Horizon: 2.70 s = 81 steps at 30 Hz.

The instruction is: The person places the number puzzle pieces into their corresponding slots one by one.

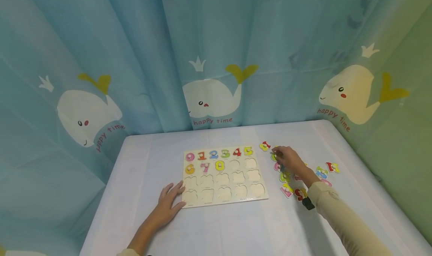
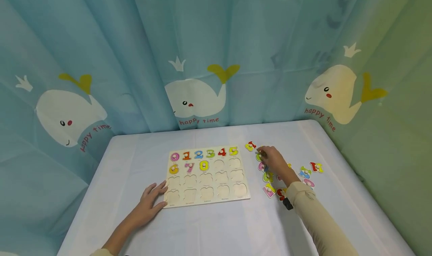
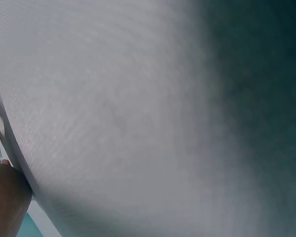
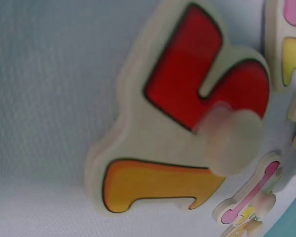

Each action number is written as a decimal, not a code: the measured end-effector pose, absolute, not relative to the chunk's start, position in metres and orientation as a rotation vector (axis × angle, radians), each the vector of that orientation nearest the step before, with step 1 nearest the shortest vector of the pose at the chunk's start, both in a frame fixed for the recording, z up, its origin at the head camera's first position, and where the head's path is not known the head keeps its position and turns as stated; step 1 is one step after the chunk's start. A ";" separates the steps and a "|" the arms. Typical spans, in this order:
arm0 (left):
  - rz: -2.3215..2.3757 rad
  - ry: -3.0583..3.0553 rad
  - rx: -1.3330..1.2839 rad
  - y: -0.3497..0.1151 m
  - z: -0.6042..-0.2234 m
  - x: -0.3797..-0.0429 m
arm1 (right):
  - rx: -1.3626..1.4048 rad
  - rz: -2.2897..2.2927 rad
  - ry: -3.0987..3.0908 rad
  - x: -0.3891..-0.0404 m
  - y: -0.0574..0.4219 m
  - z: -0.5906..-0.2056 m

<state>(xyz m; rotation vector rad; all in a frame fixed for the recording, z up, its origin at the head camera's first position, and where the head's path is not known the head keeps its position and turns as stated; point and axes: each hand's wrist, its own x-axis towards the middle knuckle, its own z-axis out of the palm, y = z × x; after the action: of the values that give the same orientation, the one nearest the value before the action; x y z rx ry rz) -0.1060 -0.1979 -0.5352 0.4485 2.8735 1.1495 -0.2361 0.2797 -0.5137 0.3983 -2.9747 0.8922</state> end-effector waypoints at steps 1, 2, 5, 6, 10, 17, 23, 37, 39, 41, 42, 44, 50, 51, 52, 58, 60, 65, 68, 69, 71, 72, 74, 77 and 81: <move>1.143 2.875 0.449 -0.198 -0.535 -0.106 | 0.389 0.910 -2.977 -0.236 0.279 -0.513; 1.145 2.875 0.450 -0.198 -0.534 -0.106 | 0.377 0.934 -2.977 -0.237 0.278 -0.512; 1.161 2.881 0.467 -0.198 -0.533 -0.106 | 0.317 1.007 -2.975 -0.238 0.272 -0.509; 1.160 2.884 0.468 -0.199 -0.533 -0.107 | 0.295 1.039 -2.970 -0.238 0.269 -0.508; 1.144 2.879 0.439 -0.200 -0.534 -0.107 | 0.261 1.096 -2.944 -0.239 0.251 -0.506; 1.144 2.853 0.410 -0.201 -0.537 -0.107 | 0.348 1.130 -2.887 -0.233 0.201 -0.505; 1.152 2.847 0.417 -0.199 -0.537 -0.107 | 0.338 1.079 -3.023 -0.231 0.158 -0.506; 1.195 2.851 0.465 -0.194 -0.529 -0.105 | 0.232 0.982 -3.012 -0.228 0.117 -0.511; 1.206 2.857 0.468 -0.194 -0.529 -0.105 | 0.252 0.960 -2.996 -0.228 0.114 -0.510; 1.198 2.873 0.470 -0.194 -0.530 -0.105 | 0.256 0.925 -2.994 -0.228 0.112 -0.509; 1.202 2.873 0.473 -0.194 -0.531 -0.105 | 0.244 0.904 -3.001 -0.228 0.111 -0.509; 1.200 2.874 0.484 -0.195 -0.532 -0.106 | 0.213 0.881 -3.009 -0.228 0.109 -0.510; 1.210 2.867 0.486 -0.197 -0.534 -0.105 | 0.169 0.897 -3.003 -0.228 0.107 -0.515; 1.209 2.870 0.482 -0.197 -0.534 -0.105 | 0.176 0.908 -2.996 -0.229 0.107 -0.515; 1.207 2.871 0.482 -0.198 -0.534 -0.105 | 0.185 0.918 -2.989 -0.229 0.107 -0.516; 1.179 2.870 0.471 -0.198 -0.532 -0.106 | 0.179 1.035 -2.987 -0.229 0.111 -0.515; 1.180 2.872 0.469 -0.197 -0.531 -0.106 | 0.177 1.077 -2.990 -0.228 0.112 -0.513; 1.175 2.896 0.474 -0.198 -0.531 -0.105 | 0.166 1.129 -2.973 -0.227 0.112 -0.511; 1.171 2.904 0.485 -0.198 -0.531 -0.105 | 0.153 1.127 -2.956 -0.226 0.110 -0.513; 1.172 2.903 0.490 -0.198 -0.532 -0.105 | 0.150 1.125 -2.947 -0.226 0.109 -0.514; 1.172 2.895 0.482 -0.197 -0.532 -0.105 | 0.144 1.112 -2.926 -0.225 0.107 -0.515; 1.176 2.891 0.478 -0.197 -0.532 -0.105 | 0.138 1.102 -2.921 -0.225 0.106 -0.516; 1.167 2.884 0.462 -0.198 -0.532 -0.105 | 0.136 1.089 -2.910 -0.223 0.104 -0.516; 1.160 2.867 0.437 -0.198 -0.532 -0.106 | 0.141 1.070 -2.904 -0.222 0.104 -0.515; 1.153 2.849 0.419 -0.198 -0.532 -0.106 | 0.158 1.061 -2.913 -0.223 0.105 -0.515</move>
<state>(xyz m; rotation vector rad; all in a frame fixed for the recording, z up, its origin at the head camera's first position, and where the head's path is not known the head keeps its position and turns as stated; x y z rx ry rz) -0.1065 -0.1984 -0.5322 0.4187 2.8488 1.1531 -0.2227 0.1051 -0.5149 0.1576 -2.9132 1.0610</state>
